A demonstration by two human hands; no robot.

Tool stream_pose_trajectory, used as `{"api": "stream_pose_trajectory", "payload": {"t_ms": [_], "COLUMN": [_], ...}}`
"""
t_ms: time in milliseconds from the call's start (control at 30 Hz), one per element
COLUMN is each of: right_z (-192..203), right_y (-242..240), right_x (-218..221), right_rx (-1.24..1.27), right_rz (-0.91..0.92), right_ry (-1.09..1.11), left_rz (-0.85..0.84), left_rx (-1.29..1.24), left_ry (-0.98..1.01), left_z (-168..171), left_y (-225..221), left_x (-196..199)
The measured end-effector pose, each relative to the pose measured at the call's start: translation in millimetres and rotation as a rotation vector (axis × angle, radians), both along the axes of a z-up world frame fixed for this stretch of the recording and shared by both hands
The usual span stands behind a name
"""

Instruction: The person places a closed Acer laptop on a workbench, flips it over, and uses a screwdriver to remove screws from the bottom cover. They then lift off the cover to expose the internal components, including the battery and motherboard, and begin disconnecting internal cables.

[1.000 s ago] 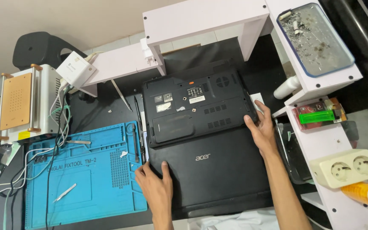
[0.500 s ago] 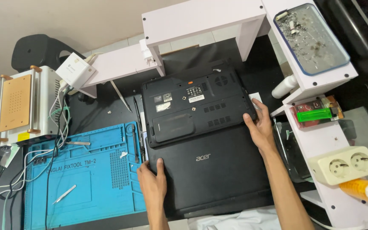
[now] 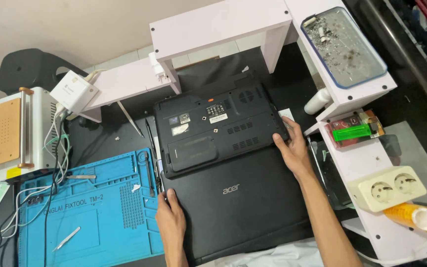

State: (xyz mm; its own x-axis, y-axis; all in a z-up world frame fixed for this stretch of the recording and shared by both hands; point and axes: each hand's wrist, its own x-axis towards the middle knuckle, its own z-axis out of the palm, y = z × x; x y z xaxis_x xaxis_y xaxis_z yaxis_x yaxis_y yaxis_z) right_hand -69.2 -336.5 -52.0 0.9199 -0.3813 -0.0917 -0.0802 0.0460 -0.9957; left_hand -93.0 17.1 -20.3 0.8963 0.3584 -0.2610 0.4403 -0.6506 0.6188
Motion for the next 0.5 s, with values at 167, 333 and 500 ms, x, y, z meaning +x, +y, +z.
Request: {"api": "stream_pose_trajectory", "payload": {"t_ms": [167,333,500], "right_z": [1.4,1.1,4.8], "right_y": [-1.6,-10.0,-6.4], "right_x": [-0.5,-6.2,-11.5], "right_rx": [-0.005,0.13,0.26], "right_rz": [0.014,0.145,0.155], "right_ry": [0.023,-0.076,-0.123], "left_rz": [0.005,-0.033,-0.068], "left_rx": [0.003,0.001,0.014], "left_ry": [0.012,0.061,0.056], "left_z": [22.1,16.7,-4.0], "left_y": [-9.1,-4.8,9.2], "left_x": [-1.2,-0.8,2.7]}}
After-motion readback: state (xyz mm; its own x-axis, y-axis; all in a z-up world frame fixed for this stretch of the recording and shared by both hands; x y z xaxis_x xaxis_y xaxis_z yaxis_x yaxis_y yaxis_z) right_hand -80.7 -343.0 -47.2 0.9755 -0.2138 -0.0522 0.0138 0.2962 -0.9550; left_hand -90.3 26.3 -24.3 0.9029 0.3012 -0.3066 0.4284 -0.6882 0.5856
